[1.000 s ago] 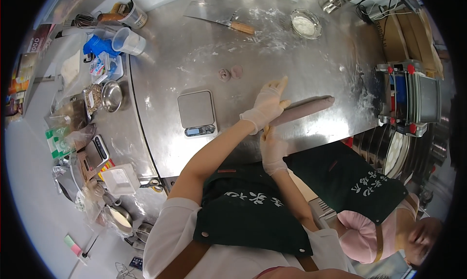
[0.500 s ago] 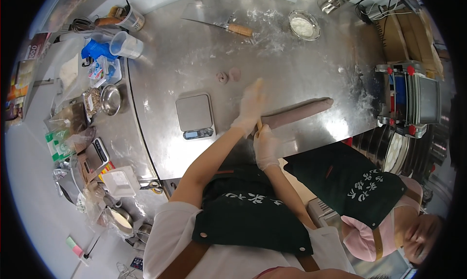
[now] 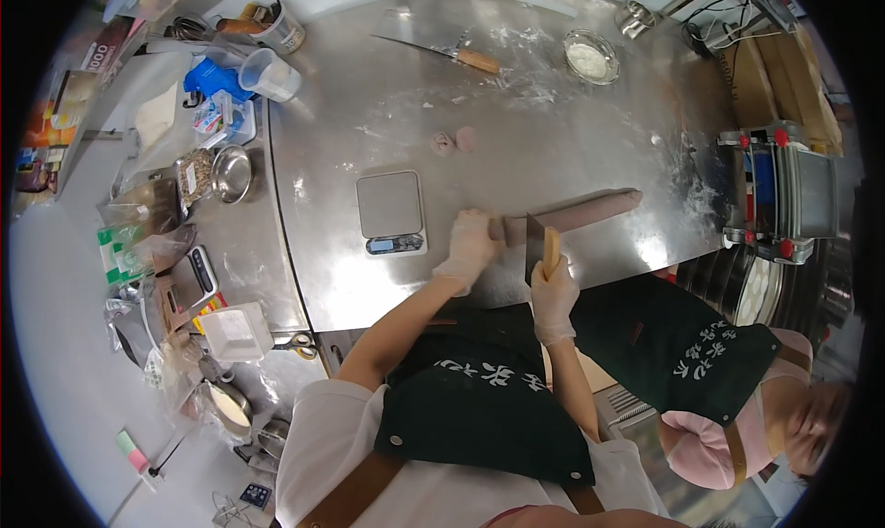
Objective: The person portions dough by cutting pieces from a dough log with a bench scraper, weighing the cut dough pieces on a digital scale, and placing them onto the table.
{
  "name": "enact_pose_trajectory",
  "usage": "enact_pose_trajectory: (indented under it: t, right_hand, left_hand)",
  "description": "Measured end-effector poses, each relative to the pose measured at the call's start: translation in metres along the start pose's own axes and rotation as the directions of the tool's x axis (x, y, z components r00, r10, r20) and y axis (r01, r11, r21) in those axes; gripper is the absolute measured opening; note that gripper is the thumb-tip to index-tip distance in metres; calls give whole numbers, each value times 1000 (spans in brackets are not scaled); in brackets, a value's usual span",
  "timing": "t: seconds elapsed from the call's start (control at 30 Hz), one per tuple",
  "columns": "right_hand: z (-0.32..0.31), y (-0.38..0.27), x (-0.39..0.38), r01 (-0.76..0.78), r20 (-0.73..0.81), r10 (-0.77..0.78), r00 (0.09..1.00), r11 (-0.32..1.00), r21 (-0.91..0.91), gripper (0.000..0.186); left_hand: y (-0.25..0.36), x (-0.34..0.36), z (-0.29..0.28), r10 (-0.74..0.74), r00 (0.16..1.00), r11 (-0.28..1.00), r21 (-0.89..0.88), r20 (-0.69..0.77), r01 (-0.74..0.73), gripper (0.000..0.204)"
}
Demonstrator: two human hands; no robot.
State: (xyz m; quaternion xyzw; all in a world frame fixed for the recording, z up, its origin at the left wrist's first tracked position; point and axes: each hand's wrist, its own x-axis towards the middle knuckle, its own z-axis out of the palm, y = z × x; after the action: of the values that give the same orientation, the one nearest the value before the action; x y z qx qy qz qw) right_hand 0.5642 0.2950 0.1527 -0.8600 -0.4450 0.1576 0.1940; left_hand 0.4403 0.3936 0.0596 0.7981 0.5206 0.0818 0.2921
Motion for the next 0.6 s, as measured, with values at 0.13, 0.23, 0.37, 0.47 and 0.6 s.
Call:
enact_pose_trajectory:
  t: [0.13,0.23,0.37,0.47,0.6]
  right_hand:
    - [5,6,-12,-32,-2,32,999,997,70,18]
    - [16,8,-19,33,73,-38,997,997,65,18]
    - [24,7,-25,106,139,-114,984,992,64,17]
    - [23,7,-29,74,167,-80,983,996,42,16]
    - [33,14,-34,111,263,-78,962,988,-111,17]
  left_hand:
    - [-68,-28,-47,-328,924,704,-703,-197,100,56]
    - [-108,-37,-65,-424,843,761,-635,-331,133,64]
    - [-99,-40,-72,-291,734,954,-127,-614,271,66]
    - [-77,-54,-75,-127,836,991,-106,-534,83,58]
    - [-54,-56,-15,31,994,973,-226,-107,-54,50]
